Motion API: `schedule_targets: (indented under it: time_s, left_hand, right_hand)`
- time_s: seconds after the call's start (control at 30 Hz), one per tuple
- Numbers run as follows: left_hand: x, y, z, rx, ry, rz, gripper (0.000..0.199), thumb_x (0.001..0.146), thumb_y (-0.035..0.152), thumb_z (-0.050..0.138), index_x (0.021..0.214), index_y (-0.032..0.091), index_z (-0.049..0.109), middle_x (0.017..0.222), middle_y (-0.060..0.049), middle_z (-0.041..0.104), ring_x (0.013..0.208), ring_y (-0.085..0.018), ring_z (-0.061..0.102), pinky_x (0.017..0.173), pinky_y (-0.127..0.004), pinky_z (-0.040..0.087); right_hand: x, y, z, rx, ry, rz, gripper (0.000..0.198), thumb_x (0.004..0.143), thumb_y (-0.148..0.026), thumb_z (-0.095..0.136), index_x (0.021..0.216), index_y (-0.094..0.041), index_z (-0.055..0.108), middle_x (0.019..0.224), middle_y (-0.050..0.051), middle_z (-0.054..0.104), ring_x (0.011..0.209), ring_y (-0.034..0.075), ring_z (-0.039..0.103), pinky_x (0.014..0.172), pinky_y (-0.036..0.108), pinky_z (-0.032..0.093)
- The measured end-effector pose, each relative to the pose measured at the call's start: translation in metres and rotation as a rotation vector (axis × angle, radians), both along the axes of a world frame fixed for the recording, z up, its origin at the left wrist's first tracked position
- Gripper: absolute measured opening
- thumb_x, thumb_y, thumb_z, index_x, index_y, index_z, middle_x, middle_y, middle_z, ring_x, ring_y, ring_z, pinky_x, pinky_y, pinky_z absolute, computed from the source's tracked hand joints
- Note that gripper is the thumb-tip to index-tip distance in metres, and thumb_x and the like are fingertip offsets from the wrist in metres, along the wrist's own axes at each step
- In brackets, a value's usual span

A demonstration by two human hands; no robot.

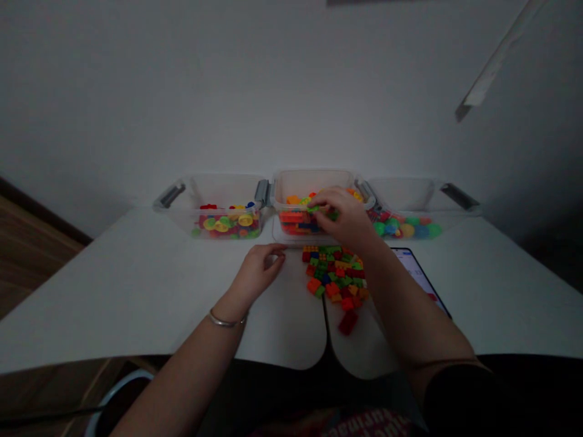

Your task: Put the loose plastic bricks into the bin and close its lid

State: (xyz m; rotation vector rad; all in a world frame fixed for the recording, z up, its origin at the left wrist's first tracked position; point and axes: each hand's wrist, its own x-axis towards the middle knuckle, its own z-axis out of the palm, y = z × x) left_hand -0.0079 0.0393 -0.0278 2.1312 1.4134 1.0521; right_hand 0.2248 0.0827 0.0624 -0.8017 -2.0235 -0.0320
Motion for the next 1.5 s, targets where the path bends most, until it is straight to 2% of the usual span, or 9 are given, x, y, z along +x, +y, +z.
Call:
schedule_targets:
  time_s: [0.13,0.3,0.43,0.7,0.9,1.07,1.27,1.37,1.5]
  left_hand:
    - [-0.001,-0.001,-0.001,0.059,0.082,-0.019,0.023,0.089,0.027,0.060,0.106,0.018,0.072,0.098,-0.009,0.076,0.096,-0.026,0.066,0.092,-0.045,0.051]
    - [-0.002,-0.001,-0.002,0.085,0.125,-0.030,0.020,0.089,0.025,0.060,0.104,0.019,0.072,0.098,-0.008,0.076,0.096,-0.025,0.067,0.092,-0.045,0.052]
    - [-0.004,-0.001,-0.002,0.077,0.149,-0.029,0.018,0.088,0.023,0.060,0.102,0.018,0.072,0.099,-0.008,0.076,0.097,-0.025,0.067,0.093,-0.046,0.051]
    - [-0.005,-0.001,-0.004,0.068,0.161,-0.034,0.019,0.088,0.022,0.062,0.103,0.018,0.071,0.102,-0.009,0.076,0.099,-0.026,0.067,0.095,-0.047,0.051]
    - [-0.005,-0.001,-0.002,0.050,0.175,-0.032,0.020,0.088,0.023,0.062,0.105,0.016,0.072,0.100,-0.010,0.076,0.098,-0.027,0.067,0.094,-0.047,0.051]
    - [-0.005,0.000,-0.004,0.058,0.169,-0.022,0.020,0.088,0.024,0.061,0.104,0.018,0.072,0.100,-0.008,0.076,0.097,-0.026,0.067,0.093,-0.045,0.051]
    - [-0.004,0.000,-0.005,0.051,0.174,-0.028,0.020,0.088,0.025,0.061,0.103,0.019,0.072,0.100,-0.008,0.076,0.096,-0.026,0.067,0.093,-0.046,0.051]
    - [-0.004,-0.001,-0.003,0.048,0.174,-0.035,0.020,0.088,0.026,0.060,0.103,0.019,0.072,0.099,-0.008,0.076,0.097,-0.026,0.067,0.094,-0.046,0.051]
    - [-0.004,-0.001,-0.002,0.050,0.169,-0.045,0.020,0.089,0.027,0.058,0.103,0.019,0.071,0.100,-0.009,0.076,0.099,-0.026,0.066,0.095,-0.047,0.050]
  right_hand:
    - [0.014,0.003,0.004,0.067,0.068,-0.268,0.014,0.085,-0.020,0.059,0.094,-0.020,0.069,0.098,0.008,0.073,0.098,0.024,0.064,0.094,0.041,0.044]
    - [0.028,0.009,0.002,-0.037,0.102,-0.542,0.019,0.085,-0.027,0.057,0.100,-0.022,0.067,0.095,0.007,0.072,0.092,0.027,0.062,0.088,0.044,0.045]
    - [0.034,0.012,0.001,-0.109,0.061,-0.658,0.018,0.084,-0.028,0.057,0.096,-0.022,0.069,0.092,0.008,0.072,0.092,0.028,0.061,0.088,0.046,0.042]
    - [0.039,0.014,0.003,-0.259,-0.080,-0.668,0.023,0.085,-0.029,0.055,0.095,-0.022,0.074,0.097,0.010,0.074,0.094,0.030,0.063,0.088,0.046,0.042]
    - [0.042,0.011,0.008,-0.222,-0.117,-0.583,0.024,0.088,-0.031,0.052,0.091,-0.019,0.073,0.096,0.011,0.073,0.090,0.026,0.063,0.081,0.038,0.044]
    - [0.040,0.006,0.014,-0.283,-0.290,-0.521,0.025,0.088,-0.035,0.052,0.081,-0.018,0.069,0.089,0.010,0.070,0.083,0.024,0.061,0.075,0.035,0.044]
    - [0.033,0.003,0.016,-0.259,-0.475,-0.605,0.039,0.095,-0.044,0.046,0.088,-0.016,0.072,0.096,0.014,0.070,0.095,0.028,0.062,0.085,0.040,0.046]
    - [0.028,0.002,0.014,-0.267,-0.551,-0.595,0.048,0.099,-0.048,0.040,0.097,-0.016,0.074,0.103,0.015,0.071,0.096,0.028,0.063,0.086,0.042,0.047]
    - [0.023,0.003,0.008,-0.237,-0.556,-0.563,0.049,0.099,-0.052,0.040,0.105,-0.016,0.074,0.106,0.014,0.071,0.101,0.029,0.062,0.088,0.043,0.048]
